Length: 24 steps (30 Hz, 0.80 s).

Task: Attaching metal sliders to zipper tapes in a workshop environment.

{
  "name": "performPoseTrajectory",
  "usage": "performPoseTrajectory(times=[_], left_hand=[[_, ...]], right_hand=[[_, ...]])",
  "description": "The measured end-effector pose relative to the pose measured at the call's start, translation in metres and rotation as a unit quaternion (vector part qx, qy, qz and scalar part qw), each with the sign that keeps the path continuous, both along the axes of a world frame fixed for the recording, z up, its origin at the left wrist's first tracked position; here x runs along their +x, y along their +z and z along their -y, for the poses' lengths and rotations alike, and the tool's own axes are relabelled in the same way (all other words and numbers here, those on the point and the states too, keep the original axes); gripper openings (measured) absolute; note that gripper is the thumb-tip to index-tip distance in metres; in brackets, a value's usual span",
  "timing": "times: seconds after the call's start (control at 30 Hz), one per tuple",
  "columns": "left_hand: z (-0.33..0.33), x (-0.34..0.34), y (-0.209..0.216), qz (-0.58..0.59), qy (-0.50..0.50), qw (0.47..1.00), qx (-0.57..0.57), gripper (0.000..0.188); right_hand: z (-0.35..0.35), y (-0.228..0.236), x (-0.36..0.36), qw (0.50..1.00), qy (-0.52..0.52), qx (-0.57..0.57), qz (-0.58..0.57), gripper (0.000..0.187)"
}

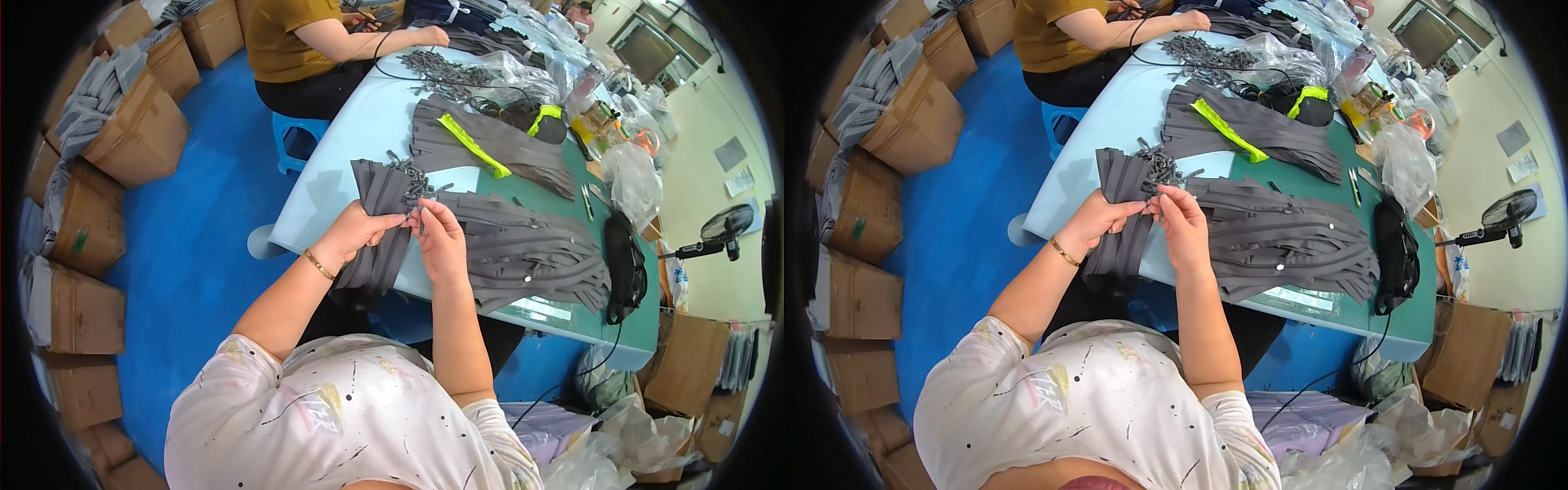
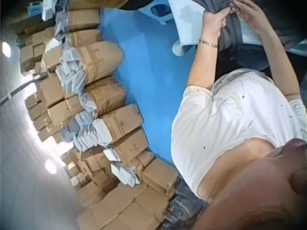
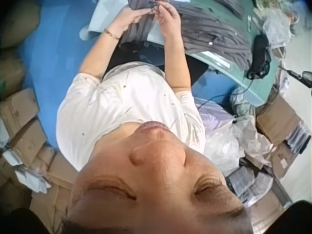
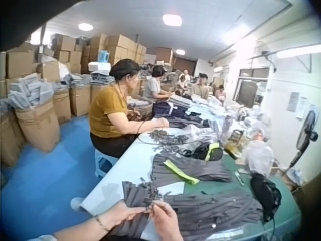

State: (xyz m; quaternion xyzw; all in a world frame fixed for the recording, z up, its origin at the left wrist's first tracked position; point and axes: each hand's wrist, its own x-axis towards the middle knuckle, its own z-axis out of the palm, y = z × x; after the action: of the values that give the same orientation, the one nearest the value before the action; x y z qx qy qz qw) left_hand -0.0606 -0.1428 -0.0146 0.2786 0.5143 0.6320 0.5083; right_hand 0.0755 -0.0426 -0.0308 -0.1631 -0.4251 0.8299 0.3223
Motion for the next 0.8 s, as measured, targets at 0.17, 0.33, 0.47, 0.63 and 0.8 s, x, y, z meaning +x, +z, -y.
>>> performPoseTrajectory(times=[0.17, 0.33, 0.47, 0.63, 0.8], left_hand=[[-0.002, -0.002, 0.003, -0.001, 0.001, 1.0, 0.0, 0.014], [-0.005, 0.001, 0.008, -0.065, -0.021, 0.996, -0.049, 0.016], [-0.001, 0.005, 0.004, -0.064, -0.012, 0.998, 0.006, 0.017], [0.001, 0.005, 0.004, -0.052, 0.004, 0.998, -0.017, 0.018], [-0.003, 0.008, 0.007, -0.057, 0.014, 0.998, -0.02, 0.017]], right_hand=[[0.007, 0.006, -0.003, 0.995, -0.068, 0.048, 0.048, 0.018], [0.001, 0.001, 0.004, 0.991, -0.074, 0.092, 0.068, 0.015], [0.008, -0.012, -0.001, 0.981, -0.098, 0.153, 0.063, 0.021], [0.014, -0.011, 0.001, 0.966, -0.092, 0.209, 0.119, 0.017], [0.012, -0.012, 0.0, 0.941, -0.14, 0.279, 0.129, 0.016]])
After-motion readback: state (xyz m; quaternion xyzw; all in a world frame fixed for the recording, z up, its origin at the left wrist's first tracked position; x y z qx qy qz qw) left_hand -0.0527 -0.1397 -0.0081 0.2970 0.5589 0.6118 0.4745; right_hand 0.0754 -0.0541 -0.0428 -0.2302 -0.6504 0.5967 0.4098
